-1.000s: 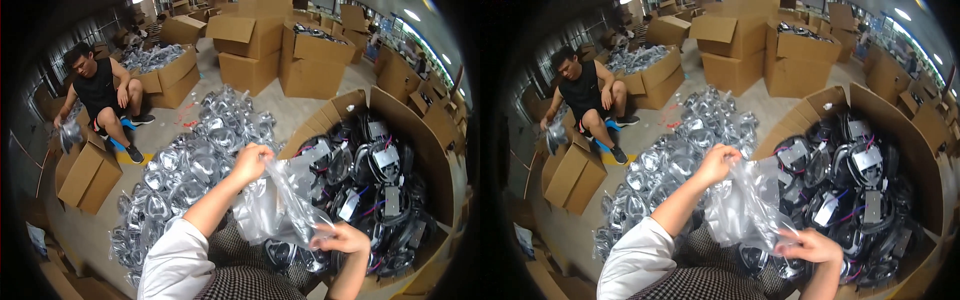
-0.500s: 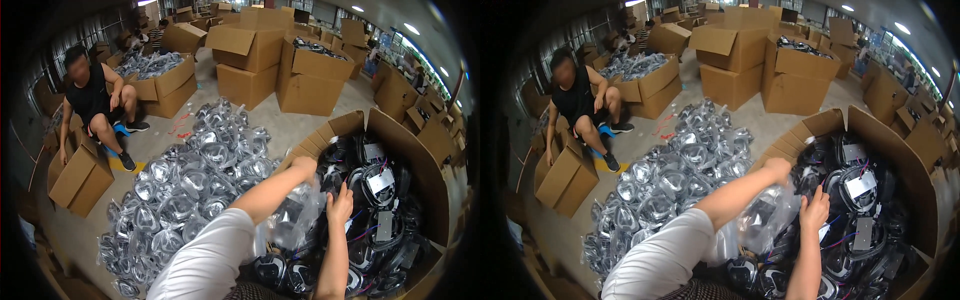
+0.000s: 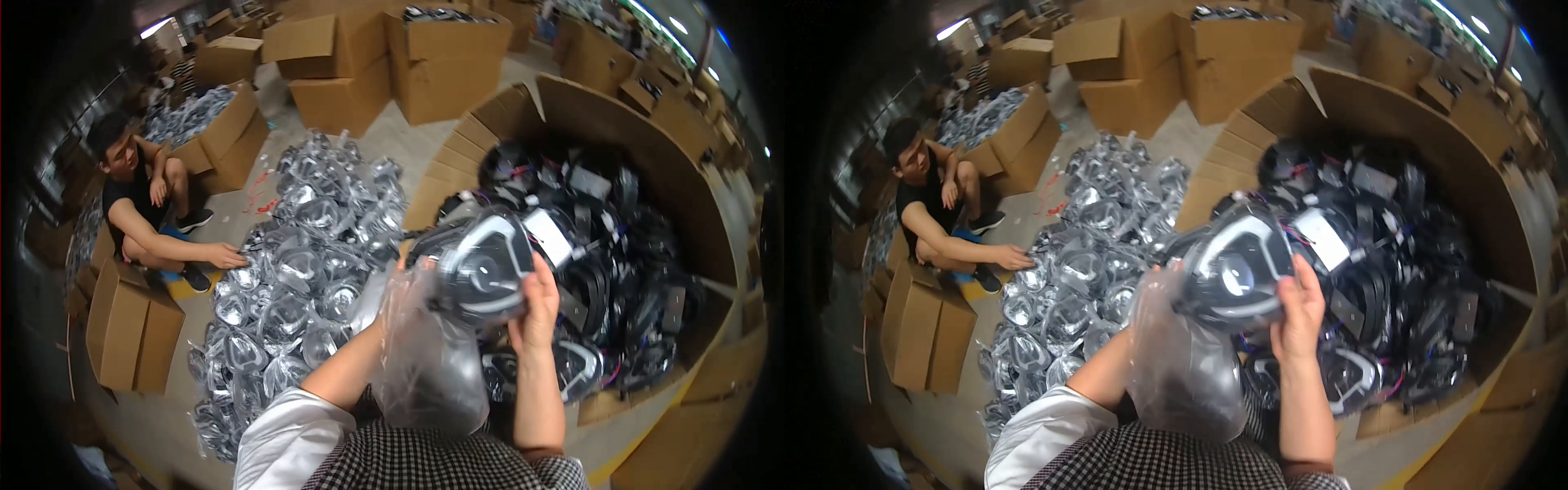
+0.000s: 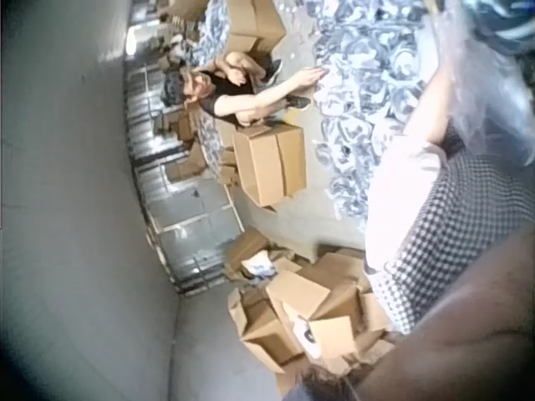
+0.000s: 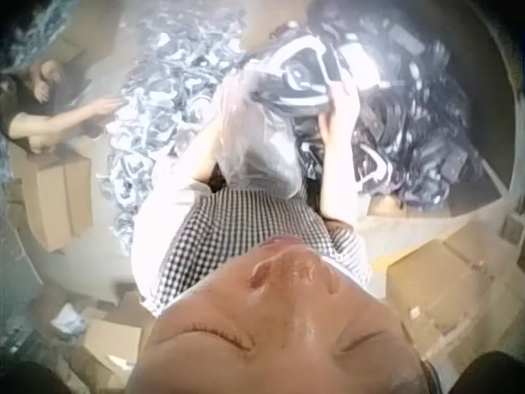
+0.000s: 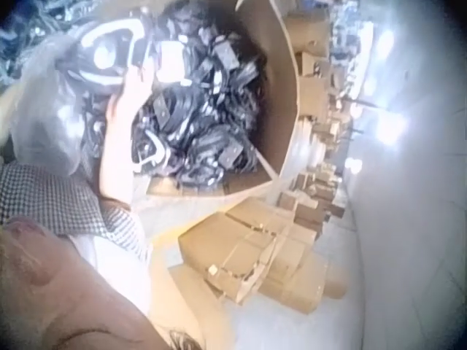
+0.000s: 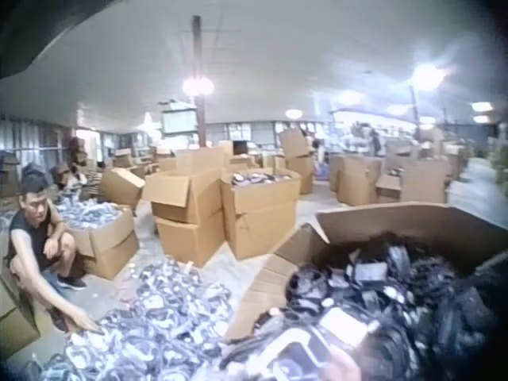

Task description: The person places headlamp components into plastic bags by hand, then moves the bagged components between cardboard bins.

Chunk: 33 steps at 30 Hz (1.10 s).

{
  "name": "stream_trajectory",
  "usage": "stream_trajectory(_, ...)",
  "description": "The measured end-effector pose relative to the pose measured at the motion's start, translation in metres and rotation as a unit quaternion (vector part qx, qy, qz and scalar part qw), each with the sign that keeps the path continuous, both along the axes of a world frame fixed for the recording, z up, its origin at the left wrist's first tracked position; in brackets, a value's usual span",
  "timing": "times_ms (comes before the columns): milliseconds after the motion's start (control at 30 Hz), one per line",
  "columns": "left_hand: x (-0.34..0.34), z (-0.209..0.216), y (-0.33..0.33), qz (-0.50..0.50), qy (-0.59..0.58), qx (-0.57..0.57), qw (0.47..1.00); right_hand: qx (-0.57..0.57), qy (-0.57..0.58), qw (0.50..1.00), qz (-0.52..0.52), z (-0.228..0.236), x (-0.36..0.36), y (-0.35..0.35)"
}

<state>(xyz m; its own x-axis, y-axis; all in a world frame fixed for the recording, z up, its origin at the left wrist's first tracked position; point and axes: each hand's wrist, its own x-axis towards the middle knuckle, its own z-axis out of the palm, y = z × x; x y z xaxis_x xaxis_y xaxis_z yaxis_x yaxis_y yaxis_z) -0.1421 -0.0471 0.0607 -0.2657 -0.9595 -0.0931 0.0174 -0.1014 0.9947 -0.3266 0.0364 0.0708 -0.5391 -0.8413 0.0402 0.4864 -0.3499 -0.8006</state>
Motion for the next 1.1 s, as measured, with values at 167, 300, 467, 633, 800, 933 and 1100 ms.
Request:
stream_trajectory(167, 0.037, -0.009, 0.037, 0.039, 0.022, -0.028, 0.999, -0.085, 0.223, 0.971, -0.011, 0.001, 0.016, 0.026)
stream_trajectory(300, 0.027, -0.048, 0.002, 0.045, -0.026, -0.207, 0.977, -0.255, 0.292, 0.922, 0.0, 0.039, 0.004, 0.025)
stream_trajectory(467, 0.096, -0.017, -0.035, -0.028, -0.049, -0.163, 0.985, -0.038, 0.008, 0.987, -0.156, 0.046, -0.055, 0.013)
stream_trajectory(633, 0.127, -0.008, -0.024, -0.08, -0.052, -0.126, 0.987, -0.214, -0.069, 0.955, -0.192, 0.095, -0.127, 0.069)
stream_trajectory(800, 0.068, 0.005, -0.005, -0.116, -0.048, -0.108, 0.986, -0.17, -0.047, 0.982, -0.063, 0.127, -0.043, 0.061)
stream_trajectory(933, 0.047, 0.011, 0.023, -0.153, -0.041, -0.096, 0.983, -0.052, 0.22, 0.974, -0.024, 0.055, 0.025, 0.031)
stream_trajectory(1100, 0.051, 0.022, 0.038, -0.184, -0.038, -0.077, 0.979, -0.022, -0.011, 0.978, 0.207, 0.017, 0.035, 0.043)
